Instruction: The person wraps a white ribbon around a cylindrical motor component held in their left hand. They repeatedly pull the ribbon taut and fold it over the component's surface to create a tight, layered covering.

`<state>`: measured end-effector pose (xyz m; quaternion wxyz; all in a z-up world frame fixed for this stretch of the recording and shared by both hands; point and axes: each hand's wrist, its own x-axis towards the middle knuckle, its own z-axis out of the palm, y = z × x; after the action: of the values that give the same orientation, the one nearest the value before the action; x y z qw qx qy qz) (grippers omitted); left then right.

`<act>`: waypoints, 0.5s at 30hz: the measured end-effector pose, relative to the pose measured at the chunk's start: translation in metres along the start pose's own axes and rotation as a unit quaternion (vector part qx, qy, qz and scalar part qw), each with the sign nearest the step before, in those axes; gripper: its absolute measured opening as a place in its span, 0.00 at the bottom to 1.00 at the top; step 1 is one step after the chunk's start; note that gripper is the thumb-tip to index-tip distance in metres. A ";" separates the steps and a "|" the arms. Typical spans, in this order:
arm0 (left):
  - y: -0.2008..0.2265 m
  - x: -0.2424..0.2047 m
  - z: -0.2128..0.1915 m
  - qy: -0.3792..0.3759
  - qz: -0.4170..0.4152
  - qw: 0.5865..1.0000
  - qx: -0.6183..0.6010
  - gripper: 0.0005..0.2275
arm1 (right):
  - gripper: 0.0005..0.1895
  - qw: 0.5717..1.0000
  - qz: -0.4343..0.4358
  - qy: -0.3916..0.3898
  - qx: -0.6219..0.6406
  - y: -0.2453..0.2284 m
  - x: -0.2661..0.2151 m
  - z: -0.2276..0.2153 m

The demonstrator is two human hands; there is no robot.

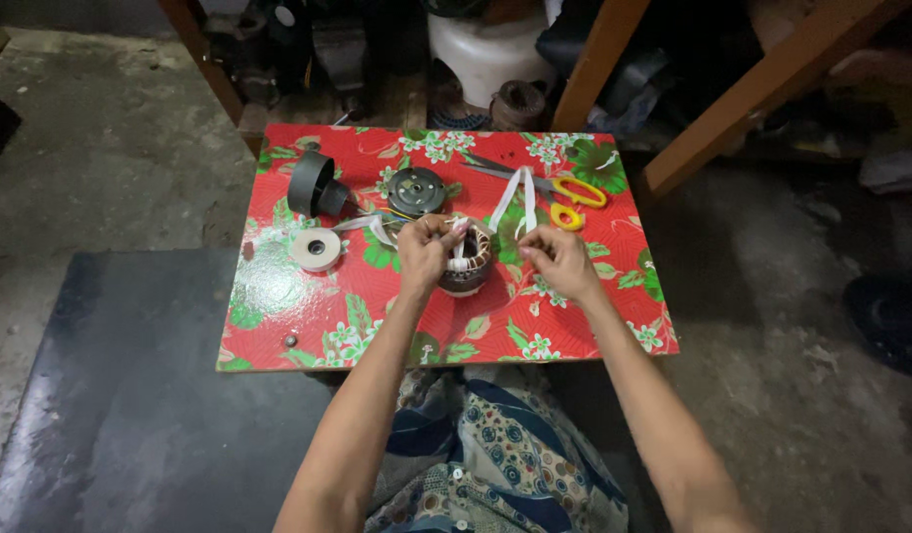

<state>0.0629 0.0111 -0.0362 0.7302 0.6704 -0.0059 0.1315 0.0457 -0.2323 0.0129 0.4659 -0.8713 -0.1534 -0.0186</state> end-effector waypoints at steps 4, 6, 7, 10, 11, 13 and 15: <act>0.007 -0.006 0.002 0.032 0.040 0.997 0.065 0.07 | 0.06 0.990 -0.070 0.000 0.121 -0.032 -0.024 0.006; 0.010 -0.007 0.003 0.030 0.038 0.997 0.060 0.08 | 0.05 0.993 -0.080 -0.005 0.087 -0.046 -0.033 0.010; 0.010 -0.007 0.003 0.030 0.035 0.997 0.057 0.08 | 0.05 0.994 -0.084 -0.008 0.070 -0.052 -0.038 0.013; 0.009 -0.006 0.003 0.014 -0.003 1.000 0.018 0.09 | 0.05 0.998 -0.050 0.012 0.023 -0.064 -0.049 0.025; 0.009 -0.007 0.003 0.018 0.007 0.999 0.030 0.08 | 0.06 0.999 -0.047 0.013 0.020 -0.067 -0.052 0.030; 0.011 -0.005 0.003 0.027 0.028 0.998 0.054 0.08 | 0.07 0.999 -0.042 0.015 0.013 -0.072 -0.057 0.039; 0.011 -0.006 0.004 0.030 0.013 0.997 0.067 0.08 | 0.09 0.994 -0.106 0.030 0.025 -0.073 -0.060 0.045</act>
<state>0.0553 0.0065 -0.0261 0.6815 0.7137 0.0163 0.1610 -0.0374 -0.1728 0.0354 0.4877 -0.8370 -0.2309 -0.0905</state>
